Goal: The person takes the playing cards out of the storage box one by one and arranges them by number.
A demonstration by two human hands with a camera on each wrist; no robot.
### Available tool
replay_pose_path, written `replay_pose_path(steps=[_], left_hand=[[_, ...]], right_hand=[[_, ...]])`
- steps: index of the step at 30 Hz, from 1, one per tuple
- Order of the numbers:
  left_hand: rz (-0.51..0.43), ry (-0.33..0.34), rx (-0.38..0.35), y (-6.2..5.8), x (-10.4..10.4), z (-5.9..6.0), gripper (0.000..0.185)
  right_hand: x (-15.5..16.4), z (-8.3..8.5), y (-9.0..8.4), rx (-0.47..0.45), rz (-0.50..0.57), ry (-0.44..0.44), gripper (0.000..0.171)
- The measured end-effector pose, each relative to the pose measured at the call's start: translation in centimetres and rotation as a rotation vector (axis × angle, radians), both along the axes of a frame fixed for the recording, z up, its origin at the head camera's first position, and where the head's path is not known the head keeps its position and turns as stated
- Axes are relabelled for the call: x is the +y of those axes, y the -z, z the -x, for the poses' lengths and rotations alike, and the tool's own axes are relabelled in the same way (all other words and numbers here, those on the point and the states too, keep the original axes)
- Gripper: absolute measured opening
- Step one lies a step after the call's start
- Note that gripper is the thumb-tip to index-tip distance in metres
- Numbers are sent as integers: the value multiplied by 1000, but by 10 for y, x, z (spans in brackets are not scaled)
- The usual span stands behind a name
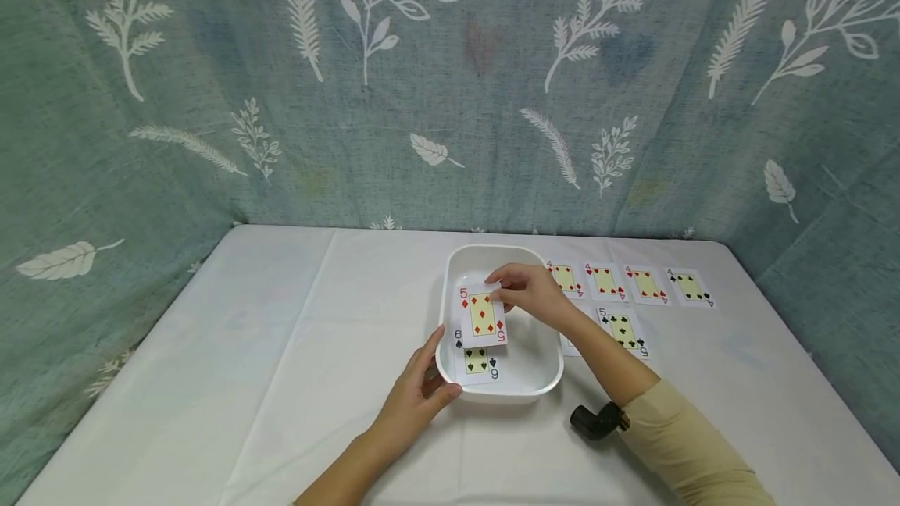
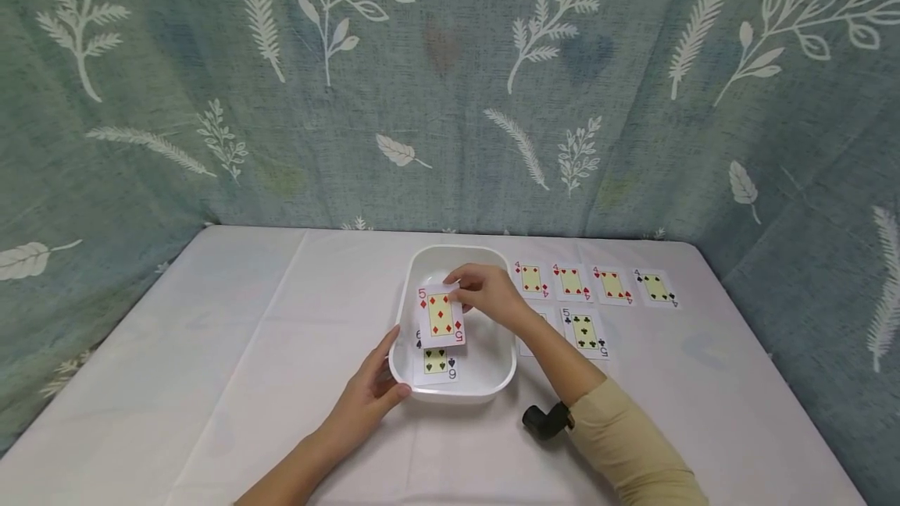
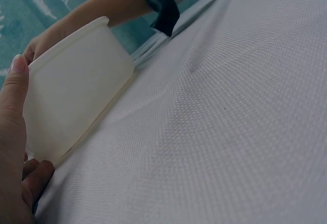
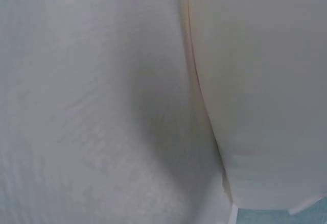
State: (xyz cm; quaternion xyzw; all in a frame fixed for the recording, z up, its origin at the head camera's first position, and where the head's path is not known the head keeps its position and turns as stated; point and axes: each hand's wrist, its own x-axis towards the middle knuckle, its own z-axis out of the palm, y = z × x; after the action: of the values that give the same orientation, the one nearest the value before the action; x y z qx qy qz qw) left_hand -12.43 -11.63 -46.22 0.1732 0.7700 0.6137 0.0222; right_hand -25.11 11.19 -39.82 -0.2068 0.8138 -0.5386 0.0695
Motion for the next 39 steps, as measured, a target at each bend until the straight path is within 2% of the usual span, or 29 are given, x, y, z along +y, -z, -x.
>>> replay_pose_path(steps=[7, 19, 25, 31, 39], left_hand=[[-2, -22, -21, 0, 2, 1, 82], [52, -15, 11, -1, 1, 1, 82], [56, -23, -14, -2, 1, 0, 83], [57, -29, -33, -1, 1, 0, 83], [21, -18, -58, -3, 1, -1, 84]], right_hand=[[8, -3, -5, 16, 34, 52, 23], [32, -3, -18, 4, 68, 117, 22], [50, -5, -22, -20, 59, 135, 25], [69, -9, -29, -3, 29, 170, 27], [93, -14, -33, -9, 5, 208, 30]])
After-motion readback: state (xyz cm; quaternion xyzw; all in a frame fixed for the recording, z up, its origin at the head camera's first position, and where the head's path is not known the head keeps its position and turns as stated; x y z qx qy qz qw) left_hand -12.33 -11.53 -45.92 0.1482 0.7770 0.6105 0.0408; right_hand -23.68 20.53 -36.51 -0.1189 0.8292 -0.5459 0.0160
